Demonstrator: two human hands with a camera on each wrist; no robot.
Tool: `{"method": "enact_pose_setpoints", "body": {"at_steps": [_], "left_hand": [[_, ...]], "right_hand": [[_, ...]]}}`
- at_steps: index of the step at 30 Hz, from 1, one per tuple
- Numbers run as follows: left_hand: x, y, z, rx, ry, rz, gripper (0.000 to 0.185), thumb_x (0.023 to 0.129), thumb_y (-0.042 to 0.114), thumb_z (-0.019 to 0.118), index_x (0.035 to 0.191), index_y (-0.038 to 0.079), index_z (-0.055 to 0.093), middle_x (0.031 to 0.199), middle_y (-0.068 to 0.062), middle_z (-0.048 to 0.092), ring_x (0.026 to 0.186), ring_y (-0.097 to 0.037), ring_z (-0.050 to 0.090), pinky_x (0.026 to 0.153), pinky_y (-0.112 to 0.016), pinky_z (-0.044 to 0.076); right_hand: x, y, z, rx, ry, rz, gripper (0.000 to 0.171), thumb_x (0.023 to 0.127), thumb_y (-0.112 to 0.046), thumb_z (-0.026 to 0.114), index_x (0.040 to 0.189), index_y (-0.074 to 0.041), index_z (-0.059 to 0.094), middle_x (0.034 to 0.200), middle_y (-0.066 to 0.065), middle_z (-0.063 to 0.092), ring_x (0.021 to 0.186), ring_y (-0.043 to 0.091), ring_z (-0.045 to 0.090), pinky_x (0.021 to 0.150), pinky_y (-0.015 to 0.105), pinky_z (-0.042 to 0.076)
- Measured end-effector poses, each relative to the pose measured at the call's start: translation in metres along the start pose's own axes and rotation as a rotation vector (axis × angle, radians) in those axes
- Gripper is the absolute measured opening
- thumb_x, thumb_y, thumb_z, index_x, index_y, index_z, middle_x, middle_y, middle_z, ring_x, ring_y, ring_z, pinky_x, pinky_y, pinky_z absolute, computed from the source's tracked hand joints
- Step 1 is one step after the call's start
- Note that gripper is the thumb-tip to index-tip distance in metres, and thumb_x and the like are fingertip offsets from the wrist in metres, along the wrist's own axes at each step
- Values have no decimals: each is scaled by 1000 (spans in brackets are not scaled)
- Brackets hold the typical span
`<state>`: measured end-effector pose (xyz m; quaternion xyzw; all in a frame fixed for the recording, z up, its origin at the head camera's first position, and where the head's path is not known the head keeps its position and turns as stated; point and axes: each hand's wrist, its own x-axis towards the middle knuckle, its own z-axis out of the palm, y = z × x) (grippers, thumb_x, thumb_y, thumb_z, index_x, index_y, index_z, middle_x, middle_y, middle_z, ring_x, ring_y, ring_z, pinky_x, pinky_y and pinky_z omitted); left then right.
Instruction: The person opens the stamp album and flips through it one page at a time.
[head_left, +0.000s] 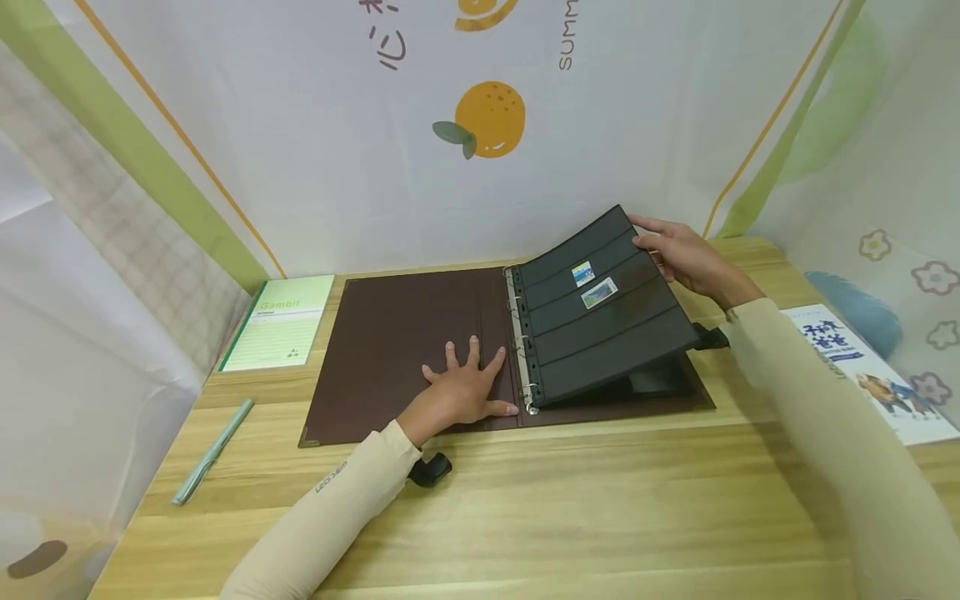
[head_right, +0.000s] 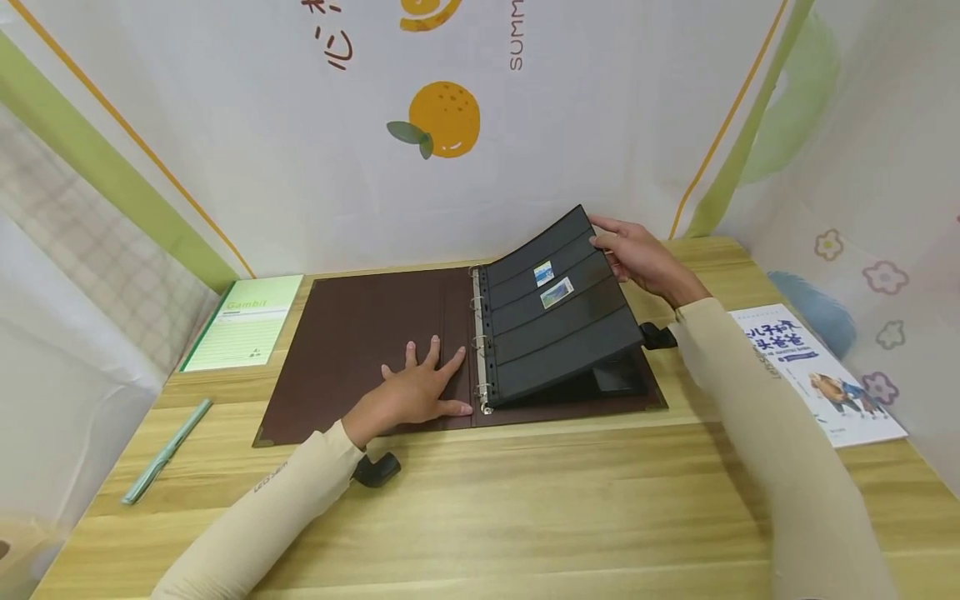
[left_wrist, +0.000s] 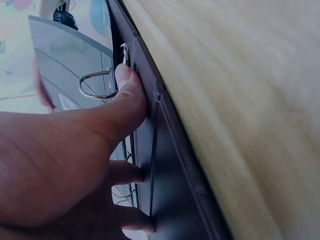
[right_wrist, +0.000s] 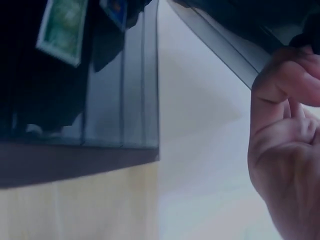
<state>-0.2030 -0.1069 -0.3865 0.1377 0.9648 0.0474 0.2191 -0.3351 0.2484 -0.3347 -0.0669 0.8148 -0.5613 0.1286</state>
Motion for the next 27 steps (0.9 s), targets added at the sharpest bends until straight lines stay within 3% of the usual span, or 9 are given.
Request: {"method": "enact_pose_setpoints", "body": {"at_steps": [11, 21, 27], "left_hand": [[-2, 0, -1, 16, 15, 4, 95, 89, 66, 60, 164, 32, 11, 171, -16, 0, 153, -53, 0, 109, -83, 17], [-3, 0, -1, 17, 27, 0, 96, 88, 66, 61, 164, 33, 12, 171, -16, 0, 153, -53, 1, 109, -82, 18], [-3, -1, 0, 22, 33, 3, 95, 89, 66, 61, 164, 32, 13, 171, -16, 2, 154, -53, 2, 109, -82, 18]], "right_hand": [[-2, -45, 9, -51, 5, -61, 60, 107, -33, 47, 162, -28, 23, 58, -8, 37, 44, 11, 36, 43, 30, 35], [2, -82, 24, -73, -32, -140, 61, 107, -31, 48, 162, -26, 24, 59, -8, 32, 47, 11, 29, 48, 36, 26], [6, -98, 36, -85, -36, -164, 61, 106, -28, 49, 162, -21, 26, 55, -7, 31, 46, 12, 27, 45, 32, 28]]}}
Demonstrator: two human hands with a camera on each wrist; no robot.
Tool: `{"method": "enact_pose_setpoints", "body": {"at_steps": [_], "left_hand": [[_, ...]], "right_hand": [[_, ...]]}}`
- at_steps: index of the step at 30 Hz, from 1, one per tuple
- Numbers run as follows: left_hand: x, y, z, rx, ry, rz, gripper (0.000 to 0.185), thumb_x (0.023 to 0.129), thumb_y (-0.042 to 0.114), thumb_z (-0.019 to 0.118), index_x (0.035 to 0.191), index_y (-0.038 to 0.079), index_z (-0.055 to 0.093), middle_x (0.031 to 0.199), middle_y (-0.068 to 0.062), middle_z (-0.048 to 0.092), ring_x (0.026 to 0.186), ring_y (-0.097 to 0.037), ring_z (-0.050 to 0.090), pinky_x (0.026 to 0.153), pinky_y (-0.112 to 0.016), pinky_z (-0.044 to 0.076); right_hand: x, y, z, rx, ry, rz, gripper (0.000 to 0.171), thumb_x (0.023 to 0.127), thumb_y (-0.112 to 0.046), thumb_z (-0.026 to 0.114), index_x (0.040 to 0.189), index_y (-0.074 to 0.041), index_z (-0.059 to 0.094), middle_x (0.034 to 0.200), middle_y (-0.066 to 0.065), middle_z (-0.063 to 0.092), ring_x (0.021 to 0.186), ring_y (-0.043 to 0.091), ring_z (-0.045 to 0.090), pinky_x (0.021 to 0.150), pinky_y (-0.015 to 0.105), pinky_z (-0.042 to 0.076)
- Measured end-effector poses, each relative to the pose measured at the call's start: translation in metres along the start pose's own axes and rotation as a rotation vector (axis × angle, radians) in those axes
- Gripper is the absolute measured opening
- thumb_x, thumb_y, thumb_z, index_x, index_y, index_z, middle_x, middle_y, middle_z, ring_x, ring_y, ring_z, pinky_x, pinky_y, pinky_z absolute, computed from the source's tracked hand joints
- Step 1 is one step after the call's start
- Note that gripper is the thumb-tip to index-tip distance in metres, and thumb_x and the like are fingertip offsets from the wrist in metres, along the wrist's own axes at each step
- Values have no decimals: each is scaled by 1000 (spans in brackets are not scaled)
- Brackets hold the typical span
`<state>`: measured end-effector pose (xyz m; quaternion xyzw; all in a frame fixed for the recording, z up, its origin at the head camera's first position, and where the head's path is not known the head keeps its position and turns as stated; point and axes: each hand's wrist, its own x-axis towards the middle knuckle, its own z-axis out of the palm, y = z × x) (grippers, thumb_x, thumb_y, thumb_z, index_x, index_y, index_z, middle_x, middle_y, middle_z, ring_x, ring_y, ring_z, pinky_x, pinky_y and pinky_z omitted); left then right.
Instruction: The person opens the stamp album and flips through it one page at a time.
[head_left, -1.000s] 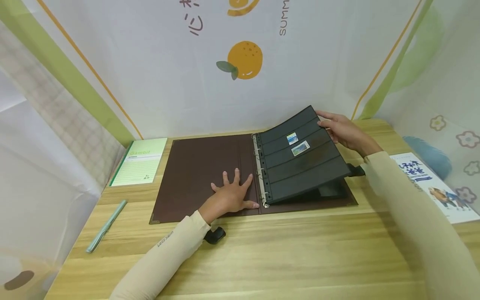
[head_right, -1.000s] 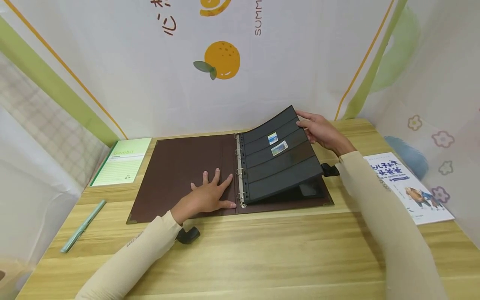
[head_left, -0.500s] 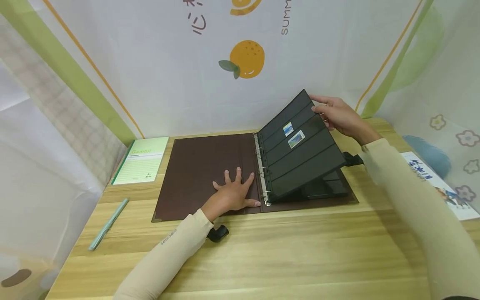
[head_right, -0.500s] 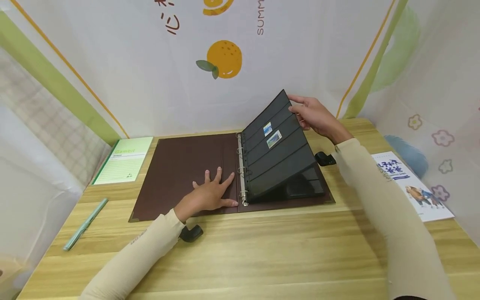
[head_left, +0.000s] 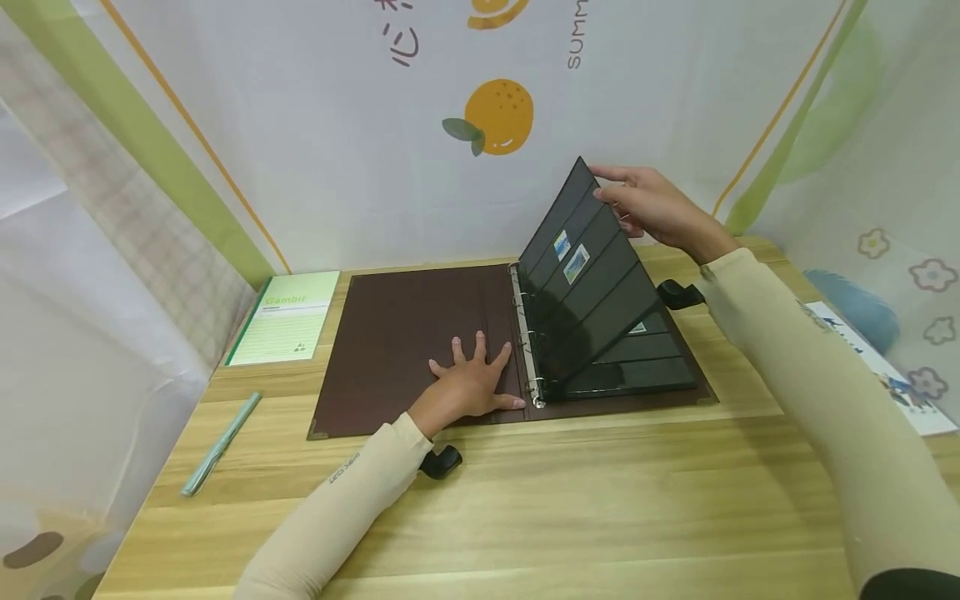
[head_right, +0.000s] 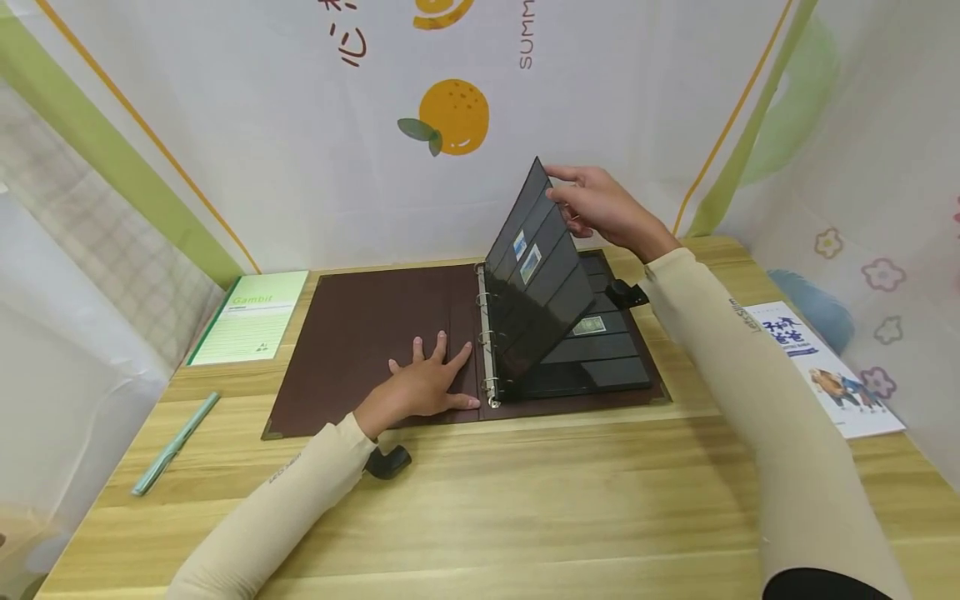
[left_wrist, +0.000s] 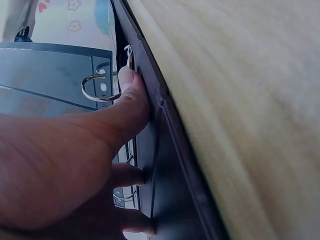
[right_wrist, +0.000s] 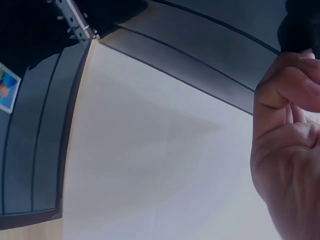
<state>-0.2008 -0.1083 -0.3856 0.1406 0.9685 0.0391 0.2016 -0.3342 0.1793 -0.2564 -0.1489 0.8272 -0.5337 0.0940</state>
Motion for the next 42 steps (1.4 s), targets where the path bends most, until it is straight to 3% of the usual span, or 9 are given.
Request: {"method": "enact_pose_setpoints", "body": {"at_steps": [5, 25, 36, 38, 39, 40, 42], "left_hand": [[3, 3, 0, 18, 4, -5, 95, 88, 67, 61, 164, 32, 14, 171, -16, 3, 153, -53, 3, 109, -82, 20], [5, 8, -1, 34, -5, -21, 95, 88, 69, 60, 163, 34, 13, 171, -15, 1, 154, -51, 2, 109, -82, 20], [0, 9, -9, 45, 21, -20, 90, 89, 70, 59, 162, 32, 22, 170, -16, 14, 153, -52, 13, 107, -79, 29], [-6, 6, -17, 1, 42, 25, 84, 94, 65, 55, 162, 24, 26, 167, -18, 22, 151, -50, 23, 109, -73, 34], [-10, 5, -23, -53, 53, 51, 80, 98, 62, 53, 161, 19, 28, 163, -20, 33, 144, -46, 42, 108, -67, 41], [-14, 3, -30, -116, 76, 86, 76, 101, 57, 51, 160, 14, 31, 156, -22, 44, 128, -41, 58, 103, -62, 47], [-24, 1, -49, -244, 152, 160, 67, 106, 48, 46, 157, 5, 36, 139, -23, 59, 106, -30, 68, 98, -51, 53]], "right_hand": [[7, -12, 6, -53, -9, -19, 61, 105, -28, 50, 162, -19, 27, 55, -6, 36, 46, 12, 34, 44, 29, 34], [34, -55, 59, -64, -88, -92, 63, 102, -21, 51, 160, -13, 29, 51, -3, 47, 42, 11, 37, 43, 28, 32], [41, -59, 84, -65, -79, -84, 63, 102, -21, 50, 161, -14, 28, 53, -2, 49, 41, 12, 38, 41, 27, 31], [42, -61, 88, -76, -74, -86, 63, 102, -22, 50, 161, -14, 28, 53, -2, 49, 41, 12, 38, 41, 27, 31], [42, -62, 90, -81, -70, -87, 63, 102, -22, 50, 161, -14, 28, 53, -2, 49, 41, 12, 39, 41, 26, 32], [42, -63, 92, -89, -65, -88, 63, 102, -23, 50, 161, -14, 28, 53, -2, 50, 40, 11, 39, 41, 26, 32], [42, -65, 95, -102, -55, -90, 63, 102, -23, 49, 160, -13, 29, 52, -2, 50, 40, 11, 39, 41, 26, 32]]}}
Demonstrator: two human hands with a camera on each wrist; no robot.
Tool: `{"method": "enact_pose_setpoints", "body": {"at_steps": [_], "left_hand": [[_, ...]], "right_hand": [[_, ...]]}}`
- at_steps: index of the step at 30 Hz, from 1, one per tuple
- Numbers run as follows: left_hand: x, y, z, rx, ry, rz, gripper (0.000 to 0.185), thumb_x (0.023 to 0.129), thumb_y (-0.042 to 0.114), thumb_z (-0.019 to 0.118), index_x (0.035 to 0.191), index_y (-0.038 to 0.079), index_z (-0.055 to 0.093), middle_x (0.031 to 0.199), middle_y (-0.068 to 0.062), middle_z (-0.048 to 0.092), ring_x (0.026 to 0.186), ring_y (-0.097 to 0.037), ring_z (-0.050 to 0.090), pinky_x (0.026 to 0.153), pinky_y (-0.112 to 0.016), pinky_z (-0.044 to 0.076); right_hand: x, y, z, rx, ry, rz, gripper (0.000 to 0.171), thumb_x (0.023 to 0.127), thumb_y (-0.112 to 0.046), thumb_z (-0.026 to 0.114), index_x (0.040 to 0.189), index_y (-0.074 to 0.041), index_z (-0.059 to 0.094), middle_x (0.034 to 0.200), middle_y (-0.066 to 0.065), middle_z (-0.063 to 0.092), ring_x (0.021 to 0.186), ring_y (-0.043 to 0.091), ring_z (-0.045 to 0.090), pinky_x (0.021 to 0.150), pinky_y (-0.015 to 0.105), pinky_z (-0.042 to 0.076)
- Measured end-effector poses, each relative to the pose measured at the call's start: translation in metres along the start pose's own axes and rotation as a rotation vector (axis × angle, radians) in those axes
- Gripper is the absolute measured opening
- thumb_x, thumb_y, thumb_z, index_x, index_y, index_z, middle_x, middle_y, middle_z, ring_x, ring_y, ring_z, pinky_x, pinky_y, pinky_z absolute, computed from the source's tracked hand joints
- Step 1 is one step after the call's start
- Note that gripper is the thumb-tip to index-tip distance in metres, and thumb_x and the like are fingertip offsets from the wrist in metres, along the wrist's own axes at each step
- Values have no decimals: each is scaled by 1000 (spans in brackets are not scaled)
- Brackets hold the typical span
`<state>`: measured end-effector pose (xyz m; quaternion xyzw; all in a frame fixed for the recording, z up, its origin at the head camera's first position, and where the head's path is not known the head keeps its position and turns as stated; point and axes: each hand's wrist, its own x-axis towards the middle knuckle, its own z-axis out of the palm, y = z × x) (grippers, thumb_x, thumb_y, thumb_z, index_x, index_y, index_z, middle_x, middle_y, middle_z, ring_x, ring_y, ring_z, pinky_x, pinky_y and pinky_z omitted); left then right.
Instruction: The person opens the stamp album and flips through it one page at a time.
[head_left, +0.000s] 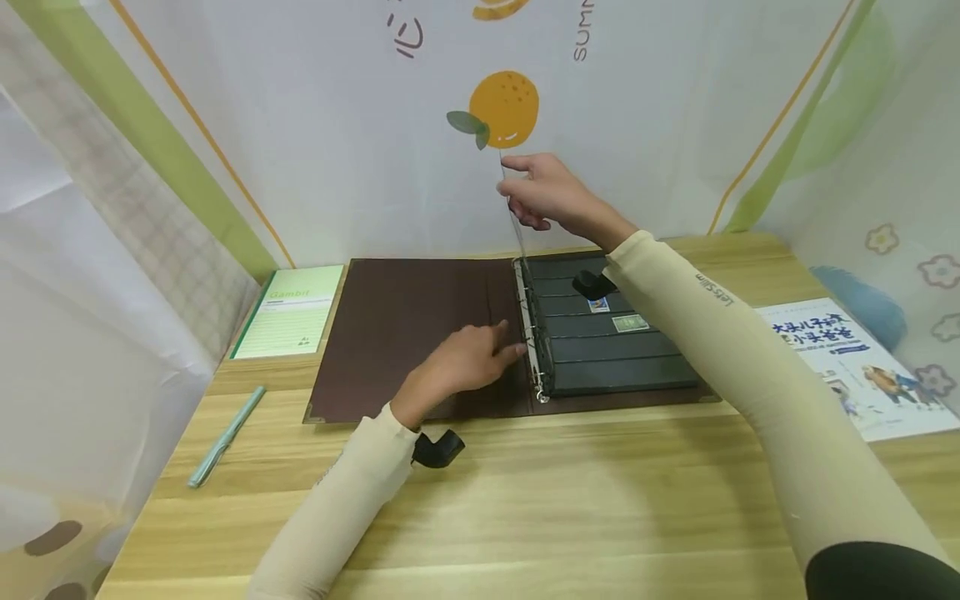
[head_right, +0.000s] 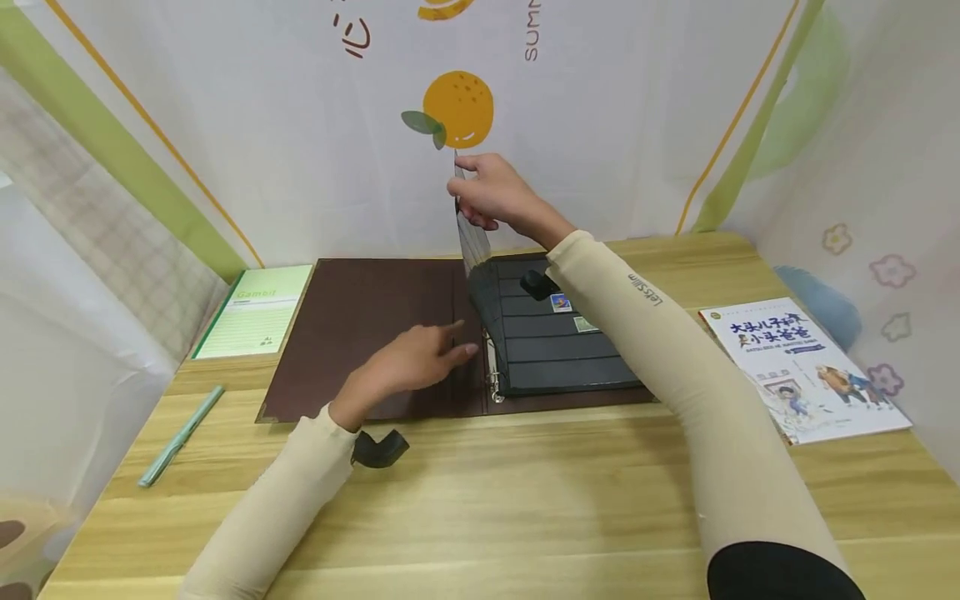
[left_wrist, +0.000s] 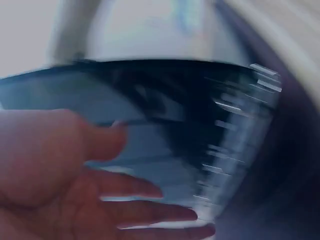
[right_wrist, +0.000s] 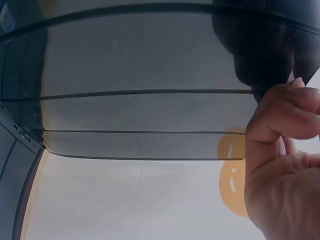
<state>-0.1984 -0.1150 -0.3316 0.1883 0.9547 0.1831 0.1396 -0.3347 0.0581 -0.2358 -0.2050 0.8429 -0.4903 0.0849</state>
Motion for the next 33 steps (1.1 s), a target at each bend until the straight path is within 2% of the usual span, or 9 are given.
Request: {"method": "enact_pose_setpoints", "body": {"at_steps": [3, 5, 8, 10, 13, 17, 23, 29, 33], "left_hand": [[-14, 11, -35, -276, 99, 37, 56, 110, 39, 39, 155, 6, 39, 121, -19, 67, 80, -20, 68, 81, -41, 58], [-24, 19, -57, -448, 153, 31, 55, 110, 38, 37, 158, 10, 35, 137, -15, 62, 106, -22, 72, 84, -37, 60], [-27, 31, -82, -589, 176, -15, 61, 108, 42, 42, 161, 15, 27, 149, -8, 55, 102, -21, 75, 84, -37, 61], [-22, 37, -91, -570, 182, -26, 70, 106, 44, 48, 162, 13, 22, 139, -9, 63, 89, -18, 78, 89, -38, 60], [-11, 42, -96, -486, 187, -27, 75, 103, 36, 54, 162, 8, 18, 104, -8, 76, 67, -18, 76, 94, -38, 58], [-4, 43, -96, -404, 226, -28, 70, 101, 18, 54, 161, 4, 21, 62, -2, 65, 61, -18, 75, 80, -36, 60], [4, 40, -95, -247, 348, -16, 41, 95, 10, 57, 134, -3, 56, 54, 1, 50, 45, -14, 58, 50, -27, 43], [3, 30, -93, -206, 365, -82, 59, 95, 10, 57, 152, -1, 43, 49, 4, 41, 38, -9, 34, 45, -24, 31], [-2, 19, -93, -216, 383, -76, 61, 93, 8, 55, 153, 2, 42, 47, 6, 36, 39, -10, 30, 44, -24, 27]], "right_hand": [[2, -4, 3, -22, 9, -4, 64, 101, -22, 49, 160, -11, 28, 51, -3, 50, 39, 11, 40, 40, 25, 32], [5, -5, 6, -32, 8, -11, 64, 100, -21, 49, 160, -8, 28, 50, -3, 50, 38, 10, 40, 40, 25, 32], [8, -6, 7, -58, 3, -16, 65, 100, -19, 49, 160, -6, 28, 49, -3, 50, 37, 10, 40, 40, 25, 33], [9, -6, 8, -79, -1, -14, 65, 100, -19, 49, 160, -5, 27, 49, -4, 50, 36, 10, 40, 41, 25, 34], [10, -6, 10, -104, -18, -5, 66, 100, -18, 48, 160, -6, 25, 49, -4, 50, 36, 10, 40, 41, 25, 35], [13, -8, 14, -129, -39, -11, 67, 100, -18, 48, 161, -6, 24, 48, -4, 50, 35, 10, 40, 42, 25, 35], [15, -11, 13, -192, -23, -14, 68, 103, -28, 51, 161, -8, 23, 48, -5, 51, 36, 10, 42, 44, 25, 38], [3, 2, -9, -283, 13, 1, 68, 105, -35, 52, 161, -8, 25, 71, 2, 66, 53, 11, 59, 51, 26, 51], [-10, 34, -30, -447, 27, 14, 63, 105, -31, 51, 158, -2, 31, 108, 17, 72, 90, 25, 72, 77, 37, 60]]}}
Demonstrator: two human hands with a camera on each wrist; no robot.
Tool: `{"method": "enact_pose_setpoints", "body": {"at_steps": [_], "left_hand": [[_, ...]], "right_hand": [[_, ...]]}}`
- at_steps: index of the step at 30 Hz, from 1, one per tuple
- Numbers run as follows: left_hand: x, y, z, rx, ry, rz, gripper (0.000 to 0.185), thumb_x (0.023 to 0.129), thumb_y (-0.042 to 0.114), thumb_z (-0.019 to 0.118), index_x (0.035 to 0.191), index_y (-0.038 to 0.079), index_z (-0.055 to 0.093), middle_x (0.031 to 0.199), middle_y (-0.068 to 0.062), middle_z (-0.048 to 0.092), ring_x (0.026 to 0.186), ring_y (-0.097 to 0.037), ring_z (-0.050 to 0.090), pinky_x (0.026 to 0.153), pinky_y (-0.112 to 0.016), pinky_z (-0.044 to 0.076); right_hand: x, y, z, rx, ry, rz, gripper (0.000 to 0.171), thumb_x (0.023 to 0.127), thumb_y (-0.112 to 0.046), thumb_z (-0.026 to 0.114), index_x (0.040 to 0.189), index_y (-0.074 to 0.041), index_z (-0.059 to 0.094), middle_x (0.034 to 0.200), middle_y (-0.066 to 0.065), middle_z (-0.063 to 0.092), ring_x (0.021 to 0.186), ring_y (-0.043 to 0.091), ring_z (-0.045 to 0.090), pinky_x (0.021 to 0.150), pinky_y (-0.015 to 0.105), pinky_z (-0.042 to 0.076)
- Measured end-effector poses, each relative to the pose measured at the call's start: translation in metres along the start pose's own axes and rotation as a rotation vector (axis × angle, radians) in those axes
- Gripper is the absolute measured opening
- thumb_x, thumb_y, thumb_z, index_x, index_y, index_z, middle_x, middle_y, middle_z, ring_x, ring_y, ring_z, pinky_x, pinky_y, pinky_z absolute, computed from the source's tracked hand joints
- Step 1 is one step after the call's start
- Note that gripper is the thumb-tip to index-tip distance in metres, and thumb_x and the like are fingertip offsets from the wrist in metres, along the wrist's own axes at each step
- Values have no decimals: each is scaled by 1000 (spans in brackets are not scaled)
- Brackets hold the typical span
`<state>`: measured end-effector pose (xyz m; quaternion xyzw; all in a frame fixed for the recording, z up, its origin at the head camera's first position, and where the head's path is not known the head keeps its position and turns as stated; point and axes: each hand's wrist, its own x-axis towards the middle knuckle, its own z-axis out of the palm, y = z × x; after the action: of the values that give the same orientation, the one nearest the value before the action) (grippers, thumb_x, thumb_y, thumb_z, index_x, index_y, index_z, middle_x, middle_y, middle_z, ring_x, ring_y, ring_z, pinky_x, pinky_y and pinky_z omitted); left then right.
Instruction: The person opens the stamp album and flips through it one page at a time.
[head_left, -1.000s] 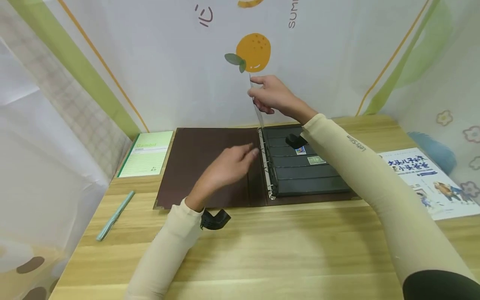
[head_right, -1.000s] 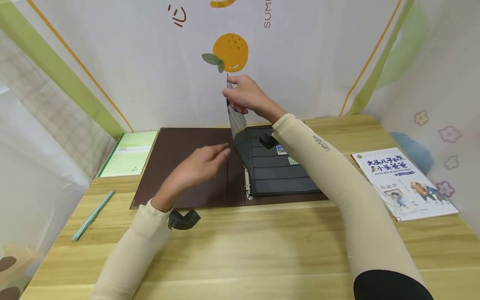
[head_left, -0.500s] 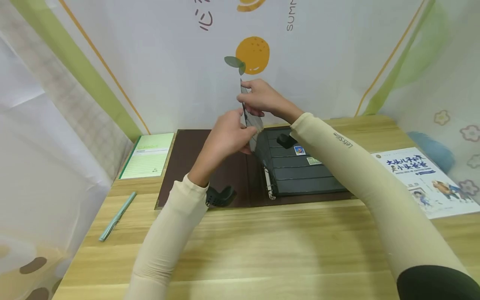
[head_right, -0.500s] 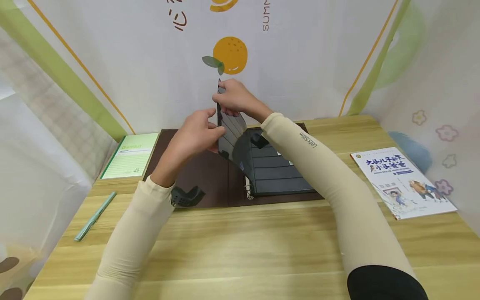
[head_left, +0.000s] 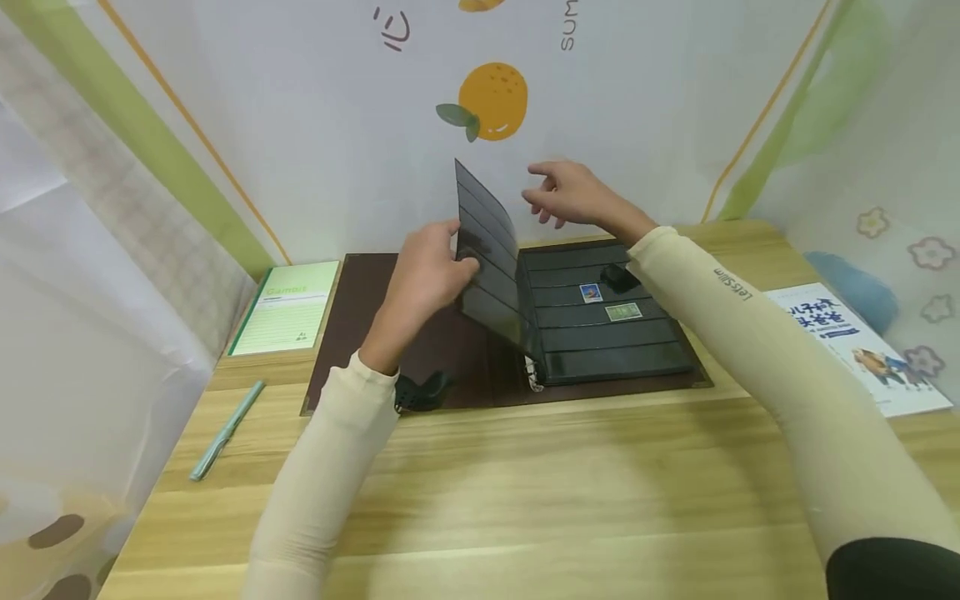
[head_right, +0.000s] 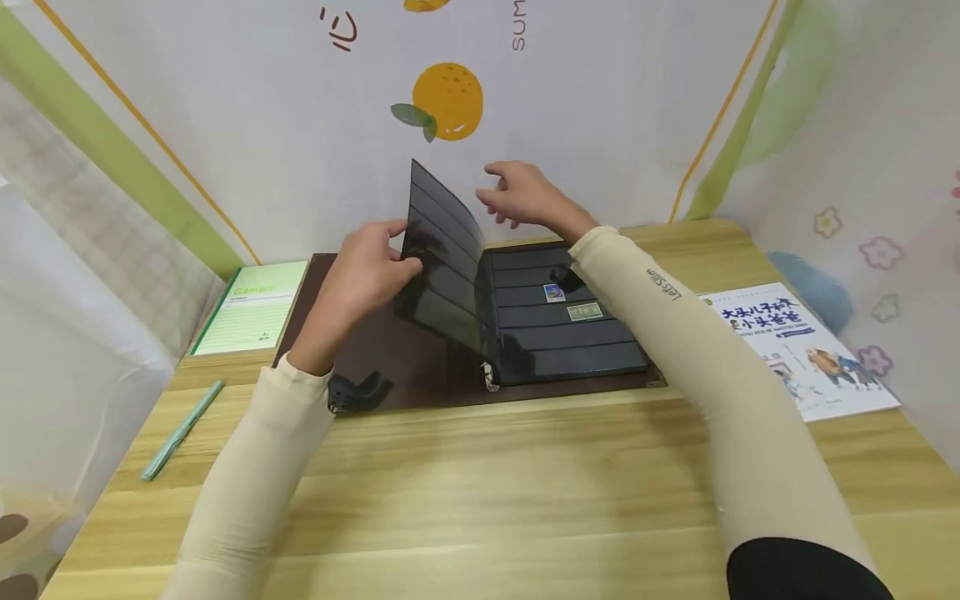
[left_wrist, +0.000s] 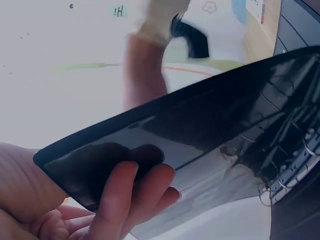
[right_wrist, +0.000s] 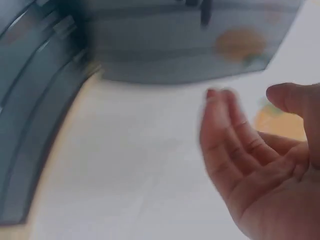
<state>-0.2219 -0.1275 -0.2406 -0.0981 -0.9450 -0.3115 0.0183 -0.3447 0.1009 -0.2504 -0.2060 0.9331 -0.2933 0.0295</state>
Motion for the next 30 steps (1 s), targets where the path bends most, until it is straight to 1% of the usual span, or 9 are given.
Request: {"method": "enact_pose_setpoints", "body": {"at_steps": [3, 5, 7, 10, 12, 18, 22, 25, 30], "left_hand": [[-5, -13, -4, -16, 7, 2, 63, 92, 8, 54, 154, 4, 41, 47, 1, 42, 45, -11, 34, 47, -25, 26], [-9, -23, -8, -25, 10, -13, 64, 93, 9, 54, 155, 6, 40, 59, -8, 60, 53, -12, 45, 49, -26, 30], [-13, -34, -12, -30, 10, -32, 64, 94, 10, 54, 156, 8, 39, 88, -17, 74, 63, -17, 57, 53, -28, 34], [-18, -45, -16, -50, -2, -51, 64, 95, 11, 54, 157, 10, 37, 130, -25, 66, 86, -27, 69, 59, -30, 39], [-19, -50, -18, -61, -11, -59, 64, 96, 12, 55, 158, 11, 37, 138, -25, 61, 95, -32, 71, 61, -32, 40], [-31, -59, -21, -54, -14, -93, 65, 96, 15, 59, 158, 18, 38, 135, -23, 64, 107, -33, 70, 69, -35, 42], [-38, -63, -26, -50, -20, -100, 65, 96, 16, 61, 157, 18, 39, 131, -23, 67, 85, -23, 71, 68, -34, 42], [-40, -66, -34, -40, -16, -105, 65, 96, 15, 61, 157, 16, 39, 129, -24, 68, 64, -17, 61, 64, -32, 41], [-40, -79, -42, -36, -48, -134, 64, 99, 15, 60, 158, 15, 37, 131, -25, 66, 88, -27, 71, 67, -31, 44]], "right_hand": [[-9, 35, 5, -125, -62, 14, 65, 106, -29, 51, 158, 2, 28, 137, 27, 59, 122, 38, 61, 101, 50, 51], [-16, 59, 12, -187, -123, 12, 69, 105, -30, 53, 158, 5, 25, 150, 30, 47, 137, 45, 48, 112, 57, 40], [-23, 81, 22, -220, -183, 12, 74, 105, -32, 55, 158, 7, 21, 157, 32, 35, 146, 47, 35, 118, 59, 31], [-38, 109, 36, -227, -262, 44, 82, 103, -37, 58, 159, 6, 18, 164, 31, 20, 152, 48, 19, 122, 61, 21], [-48, 122, 43, -209, -297, 83, 86, 101, -41, 60, 159, 6, 16, 166, 29, 12, 154, 48, 12, 122, 62, 18], [-60, 138, 57, -162, -343, 136, 96, 97, -47, 64, 160, 4, 13, 169, 24, 1, 156, 45, 0, 122, 65, 14], [-63, 138, 57, -164, -346, 147, 97, 97, -49, 64, 161, 3, 12, 170, 22, 0, 156, 45, -2, 122, 65, 14], [-63, 136, 54, -169, -343, 151, 98, 96, -50, 64, 161, 2, 13, 170, 22, 1, 156, 44, -2, 122, 65, 13], [-66, 138, 52, -169, -356, 164, 97, 96, -50, 64, 161, 2, 13, 169, 23, 0, 156, 46, -3, 122, 66, 11]]}}
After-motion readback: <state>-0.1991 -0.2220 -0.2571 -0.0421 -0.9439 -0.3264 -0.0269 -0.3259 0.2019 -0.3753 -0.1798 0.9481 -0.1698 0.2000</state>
